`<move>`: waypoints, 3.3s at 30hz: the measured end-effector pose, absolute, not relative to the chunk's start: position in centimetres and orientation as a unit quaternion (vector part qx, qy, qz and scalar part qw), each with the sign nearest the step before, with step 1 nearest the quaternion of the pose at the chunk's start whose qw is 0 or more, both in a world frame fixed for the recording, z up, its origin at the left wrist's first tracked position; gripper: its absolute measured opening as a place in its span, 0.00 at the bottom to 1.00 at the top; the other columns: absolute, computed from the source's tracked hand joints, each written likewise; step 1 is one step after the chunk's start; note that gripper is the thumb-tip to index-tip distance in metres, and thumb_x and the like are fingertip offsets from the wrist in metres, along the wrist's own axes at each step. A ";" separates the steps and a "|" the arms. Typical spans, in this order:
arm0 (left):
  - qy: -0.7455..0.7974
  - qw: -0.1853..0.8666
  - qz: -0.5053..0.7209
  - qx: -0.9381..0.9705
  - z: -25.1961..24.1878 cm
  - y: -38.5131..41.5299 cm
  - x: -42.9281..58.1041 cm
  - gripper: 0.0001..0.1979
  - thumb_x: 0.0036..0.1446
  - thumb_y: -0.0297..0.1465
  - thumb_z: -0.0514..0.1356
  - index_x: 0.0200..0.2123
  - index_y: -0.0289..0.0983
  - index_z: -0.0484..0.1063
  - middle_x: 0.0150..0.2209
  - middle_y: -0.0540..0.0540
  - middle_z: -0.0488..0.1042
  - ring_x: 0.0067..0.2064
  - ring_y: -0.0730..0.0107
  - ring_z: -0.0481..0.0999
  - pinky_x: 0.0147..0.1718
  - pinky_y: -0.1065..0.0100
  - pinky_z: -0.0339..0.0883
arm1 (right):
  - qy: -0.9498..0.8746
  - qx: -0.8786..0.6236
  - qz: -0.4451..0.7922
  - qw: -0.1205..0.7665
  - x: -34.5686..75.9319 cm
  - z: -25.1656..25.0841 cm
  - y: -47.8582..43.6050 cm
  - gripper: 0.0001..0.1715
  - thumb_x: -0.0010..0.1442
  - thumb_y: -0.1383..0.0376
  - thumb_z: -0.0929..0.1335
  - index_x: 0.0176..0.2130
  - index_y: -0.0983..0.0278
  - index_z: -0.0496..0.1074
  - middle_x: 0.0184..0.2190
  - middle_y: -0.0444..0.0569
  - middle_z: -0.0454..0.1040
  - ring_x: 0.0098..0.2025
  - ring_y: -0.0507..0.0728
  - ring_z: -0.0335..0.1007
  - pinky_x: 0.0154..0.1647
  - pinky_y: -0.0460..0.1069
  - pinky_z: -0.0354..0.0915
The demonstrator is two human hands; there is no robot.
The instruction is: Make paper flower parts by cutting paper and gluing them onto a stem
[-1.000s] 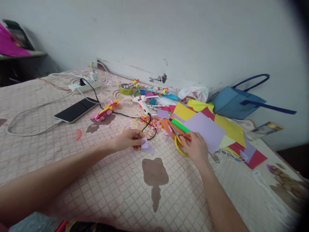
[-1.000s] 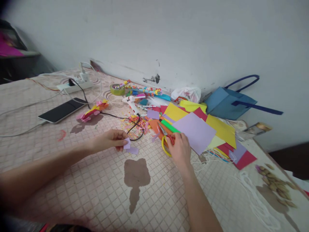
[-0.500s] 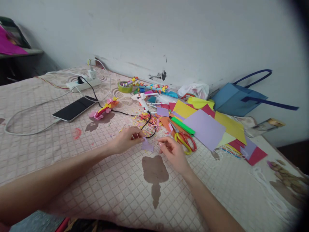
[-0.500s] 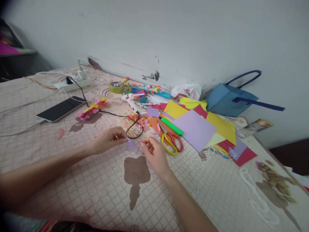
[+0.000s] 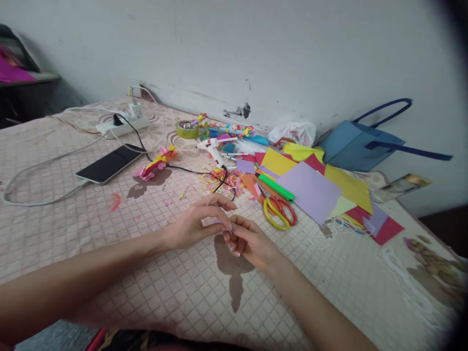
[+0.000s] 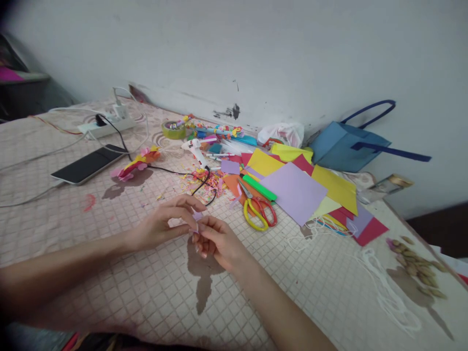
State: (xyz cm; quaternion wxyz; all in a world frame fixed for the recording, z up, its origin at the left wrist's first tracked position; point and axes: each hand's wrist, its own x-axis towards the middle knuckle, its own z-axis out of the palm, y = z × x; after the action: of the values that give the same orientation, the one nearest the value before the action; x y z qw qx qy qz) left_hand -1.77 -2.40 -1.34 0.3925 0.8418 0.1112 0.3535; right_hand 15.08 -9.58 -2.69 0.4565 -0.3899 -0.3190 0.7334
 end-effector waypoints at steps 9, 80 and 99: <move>0.155 0.374 0.349 0.845 -1.8 -2.3 -1.4 0.08 0.54 0.21 0.57 0.38 0.34 0.69 0.38 0.45 0.69 0.40 0.71 0.69 0.39 0.68 0.66 | -0.406 -0.467 0.574 0.537 15.2 -3.5 -9.6 0.08 0.53 0.62 0.69 0.29 0.64 0.68 0.21 0.40 0.67 0.19 0.46 0.60 0.17 0.41 0.57; 0.316 0.695 0.219 0.607 -2.7 -2.9 -0.7 0.13 0.50 0.38 0.62 0.26 0.32 0.69 0.25 0.48 0.73 0.27 0.76 0.71 0.28 0.73 0.65 | -0.520 -0.531 0.489 0.457 15.5 -3.1 -9.9 0.17 0.60 0.53 0.63 0.29 0.62 0.65 0.22 0.42 0.66 0.21 0.48 0.61 0.19 0.43 0.59; 0.319 0.676 0.216 0.628 -2.4 -2.8 -0.8 0.14 0.51 0.37 0.62 0.25 0.32 0.68 0.23 0.50 0.71 0.25 0.78 0.69 0.26 0.75 0.63 | -0.510 -0.519 0.523 0.444 15.5 -3.2 -9.9 0.16 0.60 0.54 0.63 0.29 0.63 0.65 0.22 0.41 0.65 0.21 0.48 0.60 0.19 0.43 0.58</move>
State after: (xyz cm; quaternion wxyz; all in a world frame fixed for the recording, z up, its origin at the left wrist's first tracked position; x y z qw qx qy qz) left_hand -0.84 -2.78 -2.36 0.6755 0.6285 0.3193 0.2163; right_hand 15.53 -9.85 -3.18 0.4439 -0.5189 -0.5100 0.5231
